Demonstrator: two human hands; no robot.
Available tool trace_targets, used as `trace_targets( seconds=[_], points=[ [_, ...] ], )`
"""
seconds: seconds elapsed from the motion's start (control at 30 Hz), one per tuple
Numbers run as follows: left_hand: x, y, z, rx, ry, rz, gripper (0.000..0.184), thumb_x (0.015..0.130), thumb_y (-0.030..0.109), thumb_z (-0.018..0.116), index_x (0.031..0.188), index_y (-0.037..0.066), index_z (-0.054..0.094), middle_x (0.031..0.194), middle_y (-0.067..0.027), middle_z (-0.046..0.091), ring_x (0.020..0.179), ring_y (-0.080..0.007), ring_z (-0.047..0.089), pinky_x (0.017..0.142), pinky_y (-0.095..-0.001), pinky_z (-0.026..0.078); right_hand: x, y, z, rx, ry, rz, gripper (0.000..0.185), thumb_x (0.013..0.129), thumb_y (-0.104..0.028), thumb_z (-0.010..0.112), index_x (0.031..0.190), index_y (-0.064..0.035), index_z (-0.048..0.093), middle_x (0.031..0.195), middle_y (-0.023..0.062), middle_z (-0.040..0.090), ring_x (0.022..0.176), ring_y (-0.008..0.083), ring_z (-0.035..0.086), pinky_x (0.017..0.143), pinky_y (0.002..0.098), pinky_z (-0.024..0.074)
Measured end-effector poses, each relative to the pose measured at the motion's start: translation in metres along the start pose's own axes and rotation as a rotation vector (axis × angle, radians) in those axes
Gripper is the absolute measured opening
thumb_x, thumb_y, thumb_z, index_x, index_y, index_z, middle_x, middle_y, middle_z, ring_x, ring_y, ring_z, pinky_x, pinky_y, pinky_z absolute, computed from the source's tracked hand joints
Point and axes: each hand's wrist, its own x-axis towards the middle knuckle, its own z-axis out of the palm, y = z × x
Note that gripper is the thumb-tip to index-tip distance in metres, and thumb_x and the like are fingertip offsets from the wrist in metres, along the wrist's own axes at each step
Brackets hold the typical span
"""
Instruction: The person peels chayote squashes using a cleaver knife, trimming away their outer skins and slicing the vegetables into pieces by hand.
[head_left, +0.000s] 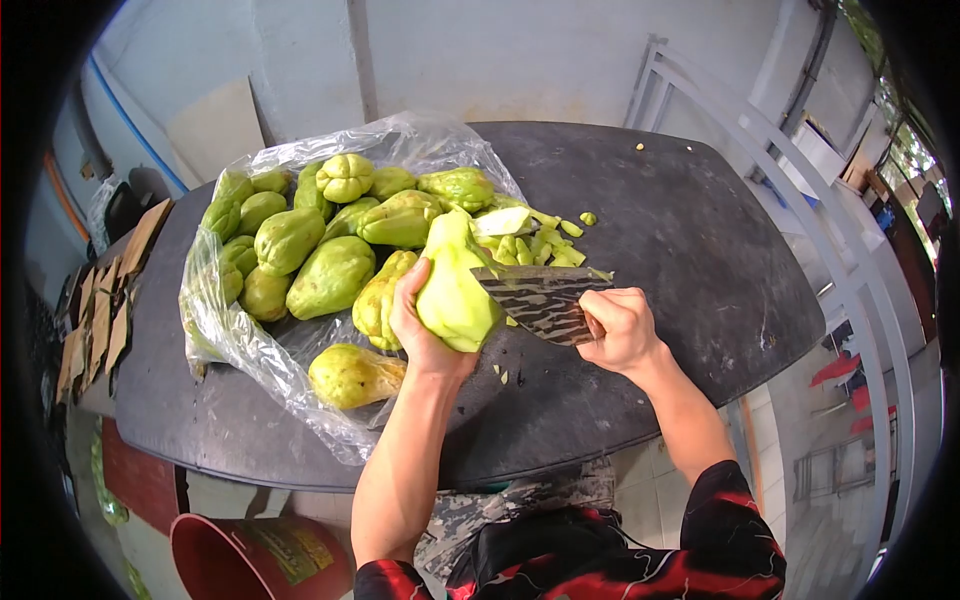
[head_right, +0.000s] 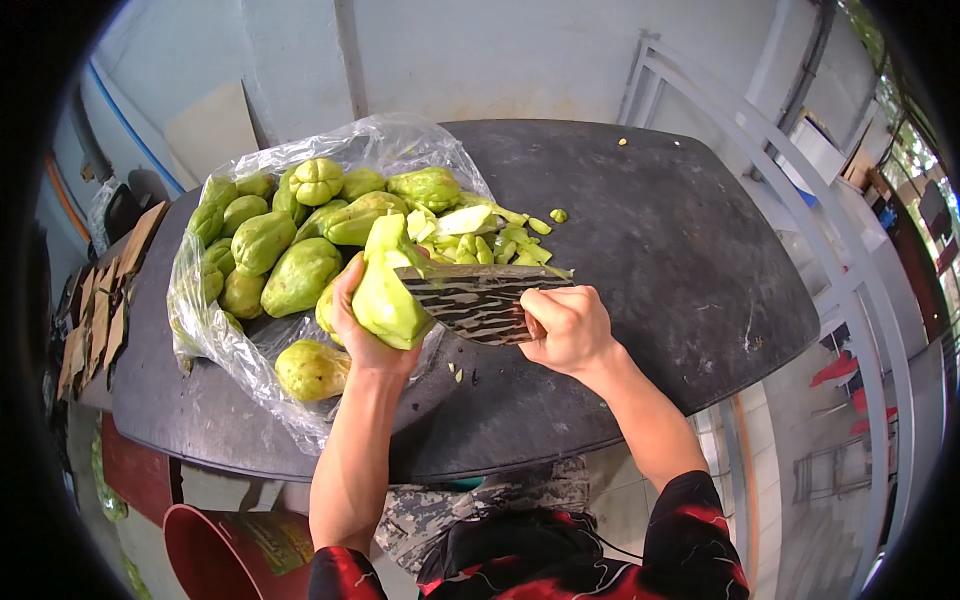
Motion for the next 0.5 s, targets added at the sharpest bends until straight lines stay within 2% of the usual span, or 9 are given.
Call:
trace_targets(
  seconds=[0.07, 0.23, 0.37, 0.5],
  points=[
    [0.000, 0.001, -0.001, 0.067, -0.076, 0.016, 0.052, 0.092, 0.038, 0.051, 0.124, -0.002, 0.058, 0.109, -0.0175, 0.067, 0.099, -0.0303, 0.065, 0.090, -0.0416, 0.052, 0.000, 0.002, -0.004, 0.050, -0.026, -0.057, 0.024, 0.059, -0.004, 0.066, 0.061, -0.0092, 0.043, 0.050, 0.0022, 0.047, 0.044, 0.0222, 0.053, 0.043, 0.0331, 0.0413],
    [-0.001, -0.001, 0.002, 0.087, -0.058, 0.022, 0.051, 0.092, 0.037, 0.052, 0.122, -0.003, 0.059, 0.109, -0.0173, 0.067, 0.099, -0.0292, 0.065, 0.090, -0.0410, 0.052, 0.003, -0.005, -0.005, 0.093, -0.027, -0.109, 0.026, 0.059, -0.006, 0.068, 0.060, -0.0094, 0.042, 0.049, 0.0022, 0.047, 0.044, 0.0218, 0.053, 0.044, 0.0334, 0.0414],
    [-0.004, 0.002, 0.008, 0.110, -0.054, 0.055, 0.050, 0.092, 0.036, 0.052, 0.123, -0.003, 0.059, 0.108, -0.0180, 0.068, 0.099, -0.0288, 0.065, 0.090, -0.0404, 0.052, 0.000, 0.003, -0.002, 0.022, -0.038, -0.003, 0.026, 0.058, -0.004, 0.069, 0.061, -0.0090, 0.043, 0.050, 0.0032, 0.050, 0.044, 0.0229, 0.054, 0.043, 0.0335, 0.0418],
    [-0.003, 0.004, 0.004, 0.095, -0.094, 0.044, 0.051, 0.092, 0.036, 0.051, 0.123, -0.003, 0.059, 0.109, -0.0182, 0.068, 0.099, -0.0281, 0.066, 0.090, -0.0391, 0.052, -0.001, 0.002, -0.004, -0.002, -0.028, -0.007, 0.025, 0.058, -0.004, 0.069, 0.062, -0.0088, 0.044, 0.051, 0.0039, 0.050, 0.045, 0.0235, 0.055, 0.044, 0.0335, 0.0426]
  ],
)
